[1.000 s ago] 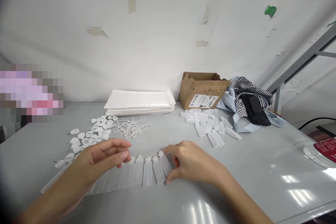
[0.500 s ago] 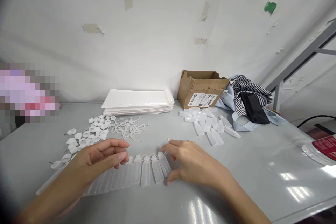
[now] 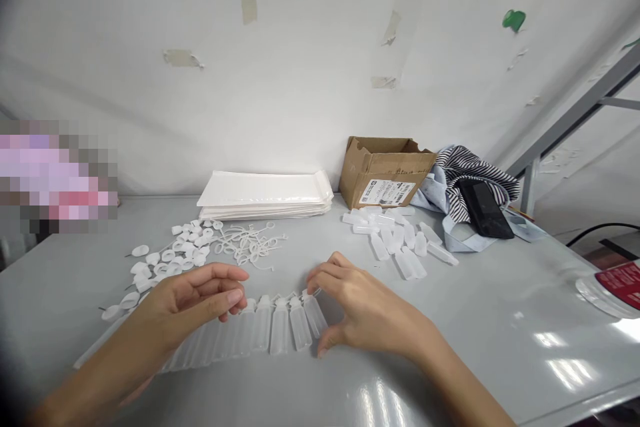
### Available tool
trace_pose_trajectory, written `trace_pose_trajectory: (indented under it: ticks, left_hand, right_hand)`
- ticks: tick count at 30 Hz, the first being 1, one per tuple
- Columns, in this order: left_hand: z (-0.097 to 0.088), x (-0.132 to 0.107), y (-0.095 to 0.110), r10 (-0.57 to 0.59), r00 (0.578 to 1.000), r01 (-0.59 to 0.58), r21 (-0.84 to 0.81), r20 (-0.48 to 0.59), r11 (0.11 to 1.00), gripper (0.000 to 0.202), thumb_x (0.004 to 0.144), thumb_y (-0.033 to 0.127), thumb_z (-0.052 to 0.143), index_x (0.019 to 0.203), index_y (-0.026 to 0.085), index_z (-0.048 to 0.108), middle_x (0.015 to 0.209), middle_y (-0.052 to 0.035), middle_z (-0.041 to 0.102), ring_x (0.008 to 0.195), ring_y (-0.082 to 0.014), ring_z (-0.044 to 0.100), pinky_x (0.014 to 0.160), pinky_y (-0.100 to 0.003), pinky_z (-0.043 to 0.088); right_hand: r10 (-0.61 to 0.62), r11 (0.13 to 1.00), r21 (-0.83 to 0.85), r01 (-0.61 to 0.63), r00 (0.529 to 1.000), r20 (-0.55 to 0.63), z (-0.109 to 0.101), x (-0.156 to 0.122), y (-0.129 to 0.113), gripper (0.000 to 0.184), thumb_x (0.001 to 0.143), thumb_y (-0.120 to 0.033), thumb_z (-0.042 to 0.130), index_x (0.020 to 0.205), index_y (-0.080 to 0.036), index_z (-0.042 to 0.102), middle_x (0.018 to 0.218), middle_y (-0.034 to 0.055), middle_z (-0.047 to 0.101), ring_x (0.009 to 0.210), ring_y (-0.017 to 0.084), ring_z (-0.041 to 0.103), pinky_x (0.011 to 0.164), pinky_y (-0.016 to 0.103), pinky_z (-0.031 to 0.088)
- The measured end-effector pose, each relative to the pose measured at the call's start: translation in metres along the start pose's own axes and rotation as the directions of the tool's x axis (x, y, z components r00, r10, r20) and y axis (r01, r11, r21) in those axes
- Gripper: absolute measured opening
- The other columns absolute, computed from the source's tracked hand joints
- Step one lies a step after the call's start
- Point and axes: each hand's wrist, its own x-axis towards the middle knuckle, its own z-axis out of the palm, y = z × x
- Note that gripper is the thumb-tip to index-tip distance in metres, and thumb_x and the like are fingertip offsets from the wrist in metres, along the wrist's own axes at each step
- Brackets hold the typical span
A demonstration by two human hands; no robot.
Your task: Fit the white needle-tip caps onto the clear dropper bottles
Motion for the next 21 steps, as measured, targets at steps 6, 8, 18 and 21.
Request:
trace_pose_trajectory:
  ticks: [6, 8, 18, 21]
  left_hand:
    - [-0.003, 0.002, 0.001, 0.002, 1.0, -0.002, 0.008, -0.024, 1.0, 0.03, 0.073, 0.047, 0.065, 0.091, 0.023, 0.066, 0.072, 0.0, 0.069, 0.073, -0.0193, 0.061, 0.071, -0.03, 0.047]
    - [-0.003, 0.002, 0.001, -0.005, 1.0, 0.005, -0.001, -0.027, 1.0, 0.03, 0.073, 0.047, 0.066, 0.091, 0.023, 0.065, 0.071, 0.0008, 0.069, 0.073, -0.0184, 0.06, 0.07, -0.029, 0.047]
    - [-0.008, 0.006, 0.001, 0.016, 0.998, -0.014, 0.025, -0.068, 1.0, 0.033, 0.073, 0.046, 0.066, 0.095, 0.022, 0.063, 0.074, -0.0007, 0.068, 0.073, -0.0194, 0.059, 0.071, -0.031, 0.046]
    - [-0.011, 0.009, 0.0, 0.03, 0.993, -0.026, 0.039, -0.116, 0.999, 0.034, 0.073, 0.047, 0.065, 0.096, 0.022, 0.064, 0.075, -0.0012, 0.067, 0.075, -0.0205, 0.06, 0.071, -0.032, 0.045]
  right_hand:
    - [0.068, 0.998, 0.013, -0.069, 0.996, 0.052, -0.001, -0.001, -0.001, 0.053, 0.063, -0.031, 0.085, 0.108, -0.019, 0.061, 0.102, 0.0044, 0.062, 0.098, 0.024, 0.051, 0.079, 0.035, 0.046]
    - [0.059, 0.998, 0.006, -0.06, 0.997, 0.051, -0.001, 0.0, -0.001, 0.052, 0.063, -0.033, 0.085, 0.106, -0.018, 0.061, 0.103, 0.0046, 0.061, 0.098, 0.024, 0.051, 0.079, 0.035, 0.046]
    - [0.035, 0.999, -0.038, -0.036, 0.999, -0.02, 0.009, 0.004, -0.003, 0.049, 0.066, -0.046, 0.08, 0.099, -0.016, 0.06, 0.1, 0.0064, 0.06, 0.091, 0.023, 0.055, 0.075, 0.033, 0.046]
    - [0.038, 0.998, -0.05, -0.039, 0.999, -0.026, 0.009, 0.004, -0.003, 0.051, 0.065, -0.048, 0.08, 0.099, -0.017, 0.059, 0.101, 0.006, 0.06, 0.09, 0.023, 0.055, 0.074, 0.033, 0.046]
